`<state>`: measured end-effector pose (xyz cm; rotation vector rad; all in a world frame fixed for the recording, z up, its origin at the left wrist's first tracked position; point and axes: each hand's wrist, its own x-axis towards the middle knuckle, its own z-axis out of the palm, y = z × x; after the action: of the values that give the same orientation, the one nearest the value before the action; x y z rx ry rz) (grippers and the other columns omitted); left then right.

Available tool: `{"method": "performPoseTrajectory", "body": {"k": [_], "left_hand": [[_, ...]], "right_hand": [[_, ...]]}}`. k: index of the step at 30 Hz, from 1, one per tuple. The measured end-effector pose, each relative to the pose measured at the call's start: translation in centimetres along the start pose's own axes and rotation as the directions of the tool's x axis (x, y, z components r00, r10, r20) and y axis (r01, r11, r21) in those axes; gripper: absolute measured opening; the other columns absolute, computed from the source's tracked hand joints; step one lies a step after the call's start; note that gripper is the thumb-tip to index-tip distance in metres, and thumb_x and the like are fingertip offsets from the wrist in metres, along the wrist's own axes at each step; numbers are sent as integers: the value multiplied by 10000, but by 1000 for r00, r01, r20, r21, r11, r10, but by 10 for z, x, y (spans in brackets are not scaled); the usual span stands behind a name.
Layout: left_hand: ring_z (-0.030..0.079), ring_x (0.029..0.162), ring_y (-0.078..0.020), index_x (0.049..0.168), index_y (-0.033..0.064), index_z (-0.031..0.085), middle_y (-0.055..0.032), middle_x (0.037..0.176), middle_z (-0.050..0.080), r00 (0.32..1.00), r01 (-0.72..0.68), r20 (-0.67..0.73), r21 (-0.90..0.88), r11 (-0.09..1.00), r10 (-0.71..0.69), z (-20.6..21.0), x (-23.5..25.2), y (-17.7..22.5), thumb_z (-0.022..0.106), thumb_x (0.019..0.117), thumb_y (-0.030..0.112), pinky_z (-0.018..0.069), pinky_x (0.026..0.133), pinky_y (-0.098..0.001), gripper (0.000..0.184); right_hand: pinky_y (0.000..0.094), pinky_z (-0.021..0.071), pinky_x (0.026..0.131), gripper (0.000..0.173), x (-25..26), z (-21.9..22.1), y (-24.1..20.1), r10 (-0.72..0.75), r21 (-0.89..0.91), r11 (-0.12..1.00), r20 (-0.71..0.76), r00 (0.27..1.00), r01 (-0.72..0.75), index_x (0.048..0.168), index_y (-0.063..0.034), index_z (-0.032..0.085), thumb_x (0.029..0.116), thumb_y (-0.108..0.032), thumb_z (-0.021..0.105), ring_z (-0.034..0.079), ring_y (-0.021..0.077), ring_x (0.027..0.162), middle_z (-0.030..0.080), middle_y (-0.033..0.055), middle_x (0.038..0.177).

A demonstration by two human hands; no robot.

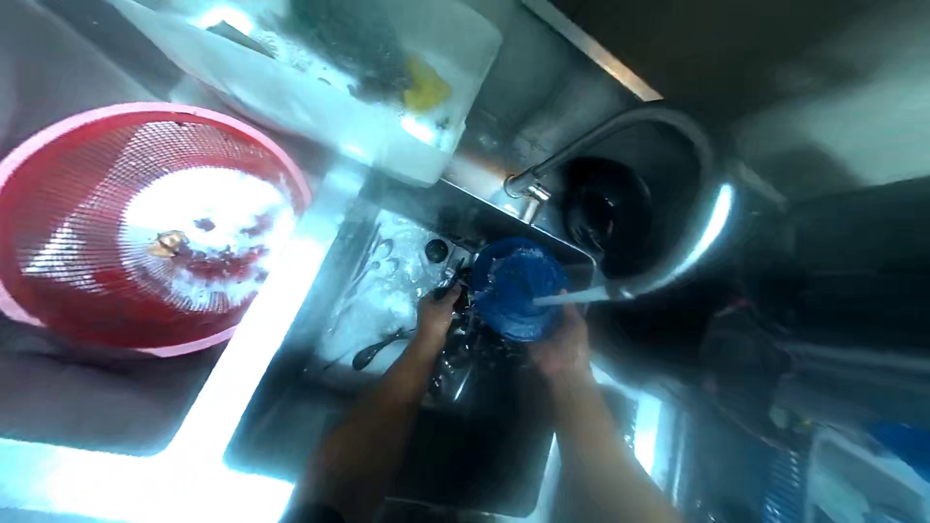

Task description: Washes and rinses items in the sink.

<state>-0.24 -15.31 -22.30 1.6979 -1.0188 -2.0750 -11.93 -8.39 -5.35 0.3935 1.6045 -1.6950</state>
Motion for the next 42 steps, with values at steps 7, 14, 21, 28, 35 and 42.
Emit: {"method": "performPoseTrajectory", "body": {"k": [7,14,21,28,35,42], "left_hand": [[622,1002,-285,1333,69,565,-159,1175,642,977,213,110,-414,885,-184,71,-79,69,504,1063,397,539,821,-527,429],[645,1088,-407,1264,-35,621,-265,1170,666,919,-388,231,385,838,320,89,-140,102,637,1023,410,498,943,-649,506],[642,1142,-491,1304,44,671,-266,1148,711,707,-534,483,844,-59,516,84,-172,98,621,1026,325,265,1150,-742,399],[681,1097,-419,1213,116,722,-200,1155,717,823,-429,393,903,-5,410,68,-172,93,573,1025,313,542,906,-636,311],[659,1158,-297,1158,145,759,-72,1154,734,516,-789,790,589,-175,333,22,-164,94,719,932,232,543,979,-541,246],[631,1211,-229,1184,-13,693,-153,1286,653,693,-715,345,212,666,634,-37,-50,72,666,981,155,547,1039,-421,265]], "right_hand": [[407,612,761,238,-76,-42,-48,-334,-389,843,164,928,372,1214,-26,650,1052,-177,562,701,199,855,717,114,989],[374,609,717,231,-163,-150,-108,-645,-419,629,188,740,655,1185,-70,672,1068,-201,521,705,171,815,723,78,935],[400,593,821,292,-184,-388,-143,-630,37,620,-571,526,784,1291,-90,531,1074,-261,436,672,153,947,662,50,1071],[269,560,848,446,-201,-380,-137,-279,207,869,-544,791,449,1480,-38,280,1131,-313,246,661,113,1009,586,109,1241],[364,497,1090,580,-160,-166,-53,-623,-659,100,543,563,746,1407,59,541,906,-188,696,570,215,1314,564,210,1439],[452,621,810,409,-1,-12,16,-142,-799,303,501,854,519,1289,-22,614,922,-147,745,717,244,912,715,144,1062]]}}
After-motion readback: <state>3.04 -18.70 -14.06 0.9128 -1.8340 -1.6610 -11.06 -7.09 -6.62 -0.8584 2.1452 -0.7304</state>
